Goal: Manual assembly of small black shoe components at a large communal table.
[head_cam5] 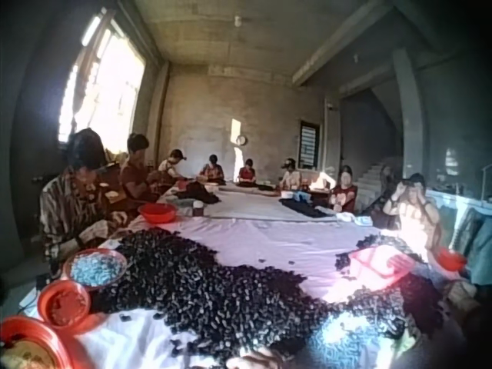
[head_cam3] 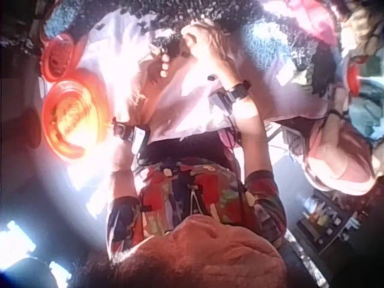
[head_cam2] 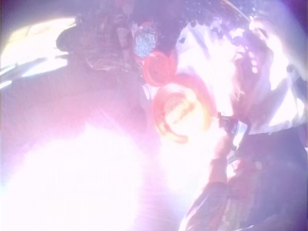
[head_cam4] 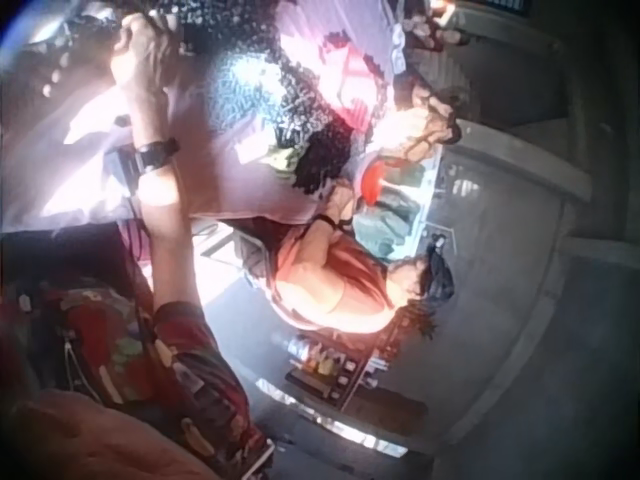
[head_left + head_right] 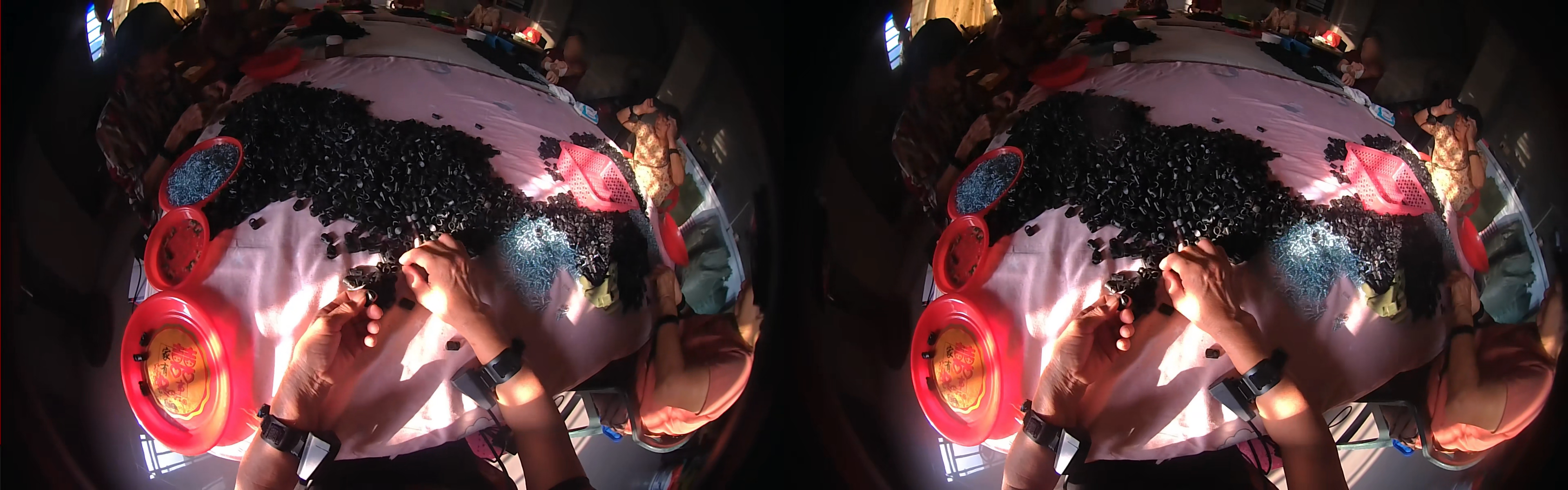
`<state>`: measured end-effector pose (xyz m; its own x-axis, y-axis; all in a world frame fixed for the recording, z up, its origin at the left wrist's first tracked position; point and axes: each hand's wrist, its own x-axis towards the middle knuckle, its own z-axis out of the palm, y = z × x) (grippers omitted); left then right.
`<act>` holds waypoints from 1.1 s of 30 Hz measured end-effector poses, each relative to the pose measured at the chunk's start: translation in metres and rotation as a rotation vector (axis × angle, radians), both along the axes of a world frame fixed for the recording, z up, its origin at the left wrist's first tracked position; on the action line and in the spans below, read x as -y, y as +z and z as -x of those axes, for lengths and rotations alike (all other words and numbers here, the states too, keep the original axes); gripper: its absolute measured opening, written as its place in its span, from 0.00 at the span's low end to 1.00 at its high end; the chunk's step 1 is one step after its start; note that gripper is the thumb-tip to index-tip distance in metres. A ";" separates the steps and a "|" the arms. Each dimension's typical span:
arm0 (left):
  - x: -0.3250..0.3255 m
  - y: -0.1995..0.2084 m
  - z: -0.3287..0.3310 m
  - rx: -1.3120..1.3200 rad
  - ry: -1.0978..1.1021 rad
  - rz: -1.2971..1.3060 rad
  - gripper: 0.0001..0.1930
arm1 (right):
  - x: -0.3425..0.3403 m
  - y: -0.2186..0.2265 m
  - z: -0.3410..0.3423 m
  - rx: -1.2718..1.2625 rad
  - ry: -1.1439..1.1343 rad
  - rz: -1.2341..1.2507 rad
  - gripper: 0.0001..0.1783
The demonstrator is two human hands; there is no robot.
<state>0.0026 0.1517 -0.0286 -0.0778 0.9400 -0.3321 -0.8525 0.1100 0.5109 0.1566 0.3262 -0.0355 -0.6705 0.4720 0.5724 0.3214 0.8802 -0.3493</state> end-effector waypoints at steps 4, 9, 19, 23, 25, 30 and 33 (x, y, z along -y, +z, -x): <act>0.000 0.027 -0.013 -0.051 0.036 0.068 0.10 | 0.024 0.028 -0.005 -0.186 0.157 0.398 0.05; 0.000 0.030 -0.020 -0.037 -0.003 -0.065 0.13 | 0.045 0.032 -0.009 -0.294 0.260 0.467 0.06; 0.002 0.027 -0.022 -0.072 -0.049 -0.026 0.12 | 0.044 0.038 -0.019 -0.129 0.289 0.258 0.13; -0.001 0.013 -0.020 -0.134 -0.061 -0.063 0.10 | 0.050 0.043 -0.022 -0.184 0.211 0.462 0.12; -0.002 0.013 -0.023 -0.148 -0.051 -0.052 0.10 | 0.051 0.049 -0.022 -0.232 0.222 0.533 0.11; -0.003 0.009 -0.026 -0.183 0.023 -0.047 0.09 | 0.051 0.039 -0.018 -0.195 0.262 0.398 0.10; -0.002 0.013 -0.027 -0.228 0.027 -0.057 0.09 | 0.053 0.037 -0.020 -0.226 0.223 0.516 0.09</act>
<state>0.0291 0.1537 -0.0152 -0.1700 0.9533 -0.2497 -0.7165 0.0544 0.6955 0.1770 0.2728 0.0016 -0.6735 0.5885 0.4473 0.0163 0.6168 -0.7870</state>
